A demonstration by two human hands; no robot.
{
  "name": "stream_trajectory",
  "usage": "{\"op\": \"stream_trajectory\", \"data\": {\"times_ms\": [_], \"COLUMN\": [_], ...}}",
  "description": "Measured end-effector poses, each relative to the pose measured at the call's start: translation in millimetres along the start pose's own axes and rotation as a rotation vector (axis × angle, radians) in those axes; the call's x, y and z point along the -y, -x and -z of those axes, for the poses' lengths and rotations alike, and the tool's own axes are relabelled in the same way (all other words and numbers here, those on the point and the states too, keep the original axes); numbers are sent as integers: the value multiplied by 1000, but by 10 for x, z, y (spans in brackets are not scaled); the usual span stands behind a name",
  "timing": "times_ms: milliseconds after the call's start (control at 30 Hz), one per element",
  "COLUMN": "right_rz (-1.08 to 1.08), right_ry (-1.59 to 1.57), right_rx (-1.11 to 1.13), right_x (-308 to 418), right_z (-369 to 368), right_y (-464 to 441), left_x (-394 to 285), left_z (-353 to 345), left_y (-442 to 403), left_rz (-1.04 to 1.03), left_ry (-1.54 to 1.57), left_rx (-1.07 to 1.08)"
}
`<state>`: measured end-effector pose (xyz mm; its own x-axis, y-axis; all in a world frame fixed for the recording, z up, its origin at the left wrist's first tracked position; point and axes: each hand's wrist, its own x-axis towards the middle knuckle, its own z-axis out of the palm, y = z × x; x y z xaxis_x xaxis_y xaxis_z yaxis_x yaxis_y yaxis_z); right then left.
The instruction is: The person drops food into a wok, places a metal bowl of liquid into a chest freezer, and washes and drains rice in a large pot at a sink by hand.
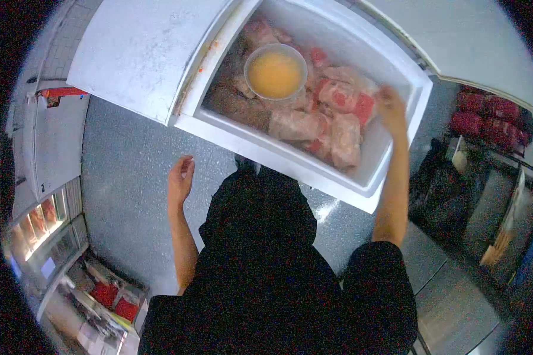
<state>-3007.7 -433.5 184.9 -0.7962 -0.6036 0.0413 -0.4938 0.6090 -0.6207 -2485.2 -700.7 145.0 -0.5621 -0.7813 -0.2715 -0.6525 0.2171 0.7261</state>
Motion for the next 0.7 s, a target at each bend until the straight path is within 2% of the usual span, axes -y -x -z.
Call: {"op": "stream_trajectory", "data": {"times_ms": [33, 100, 167, 233, 267, 333, 367, 400, 433, 467, 533, 567, 633, 667, 700], "right_rz": [-23, -16, 56, -35, -54, -44, -14, -78, -123, -164, -166, -167, -235, -269, -198], "right_ry": [-144, -201, -138, -107, -131, -250, -346, -343, -339, -336, -409, -438, -467, -484, -329], "right_rx": [214, 266, 388, 497, 464, 412, 397, 460, 514, 564, 502, 464, 533, 573, 447], "right_x": [-336, -792, -407, -768, -694, -574, -598, -599, -594, -617, -656, -738, -1042, -1175, -1298], "right_z": [-310, -1002, -1252, -1890, -2040, -2293, -2426, -2498, -2559, -2647, -2757, -2776, -2702, -2634, -2442], "right_y": [19, -50, -244, -493, -550, -691, -731, -745, -843, -918, -934, -936, -816, -710, -566], "left_x": [-150, -457, -761, -727, -807, -707, -368, -565, -455, -479, -552, -518, -340, -256, -199], "left_z": [-76, -294, -552, -960, -1142, -1480, -1676, -1802, -1969, -2048, -2197, -2273, -2361, -2386, -2397], "left_y": [-102, -446, -911, -1452, -1694, -2260, -2538, -2621, -2802, -2887, -2993, -3040, -3069, -3018, -2973], "left_rz": [-30, -97, -133, -253, -206, -175, -470, -196, -79, -24, 86, 67, 33, -27, -91], "left_ry": [-20, -60, -79, -119, -104, -312, -425, -387, -370, -344, -291, -337, -419, -329, -237], "left_rx": [-4, 2, 95, 76, 91, 192, 123, 144, 124, 166, 264, 250, 225, 181, 131]}}
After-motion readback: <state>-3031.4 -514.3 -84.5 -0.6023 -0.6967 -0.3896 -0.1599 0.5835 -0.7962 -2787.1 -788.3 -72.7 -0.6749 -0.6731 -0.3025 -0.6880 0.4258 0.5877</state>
